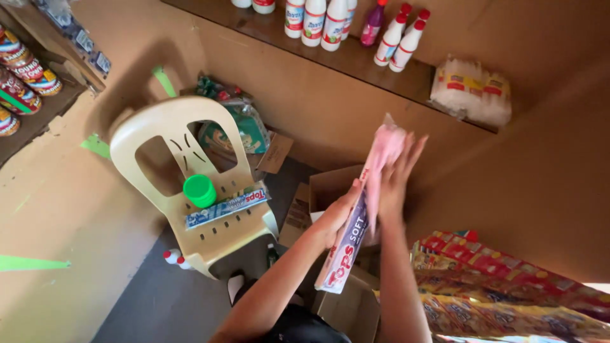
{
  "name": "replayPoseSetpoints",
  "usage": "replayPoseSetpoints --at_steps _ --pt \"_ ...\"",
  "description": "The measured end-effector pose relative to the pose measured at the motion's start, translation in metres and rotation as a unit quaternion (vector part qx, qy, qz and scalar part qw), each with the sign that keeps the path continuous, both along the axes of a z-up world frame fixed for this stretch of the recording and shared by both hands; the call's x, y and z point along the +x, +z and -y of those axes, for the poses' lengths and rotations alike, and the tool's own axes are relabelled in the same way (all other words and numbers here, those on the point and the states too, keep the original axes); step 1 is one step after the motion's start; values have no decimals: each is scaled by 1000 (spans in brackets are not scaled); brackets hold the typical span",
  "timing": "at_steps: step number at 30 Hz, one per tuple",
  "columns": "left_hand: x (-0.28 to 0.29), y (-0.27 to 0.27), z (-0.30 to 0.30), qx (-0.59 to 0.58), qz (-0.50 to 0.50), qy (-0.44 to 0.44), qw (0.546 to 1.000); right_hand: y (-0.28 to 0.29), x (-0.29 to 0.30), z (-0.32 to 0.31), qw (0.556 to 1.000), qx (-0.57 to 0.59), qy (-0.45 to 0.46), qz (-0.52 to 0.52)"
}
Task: Wiping down grocery store products with a cloth and placing them neatly on shelves.
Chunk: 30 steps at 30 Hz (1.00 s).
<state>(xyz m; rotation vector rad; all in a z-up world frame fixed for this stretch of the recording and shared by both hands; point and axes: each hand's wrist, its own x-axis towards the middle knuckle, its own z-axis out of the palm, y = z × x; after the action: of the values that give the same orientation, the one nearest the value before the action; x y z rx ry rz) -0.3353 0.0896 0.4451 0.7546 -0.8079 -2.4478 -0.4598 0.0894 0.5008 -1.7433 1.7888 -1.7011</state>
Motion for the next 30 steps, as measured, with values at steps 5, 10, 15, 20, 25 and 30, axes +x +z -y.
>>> replayPoseSetpoints --at_steps 5,10,15,20,25,30 --pt "-9 47 3 107 -49 30 993 -7 10 -23 997 -12 -11 -80" --pt "-25 -6 56 116 -249 97 957 -6 60 -116 991 97 85 -26" --pt "-14 12 47 80 -84 153 981 -8 68 -135 965 143 191 108" --pt "4 23 18 -12 -284 95 954 -42 24 -107 939 228 149 212" --pt "5 24 28 -252 -158 94 950 -80 2 -100 906 237 101 336" --pt "-6 16 25 -106 -195 150 964 -97 -2 -94 917 364 -90 140"
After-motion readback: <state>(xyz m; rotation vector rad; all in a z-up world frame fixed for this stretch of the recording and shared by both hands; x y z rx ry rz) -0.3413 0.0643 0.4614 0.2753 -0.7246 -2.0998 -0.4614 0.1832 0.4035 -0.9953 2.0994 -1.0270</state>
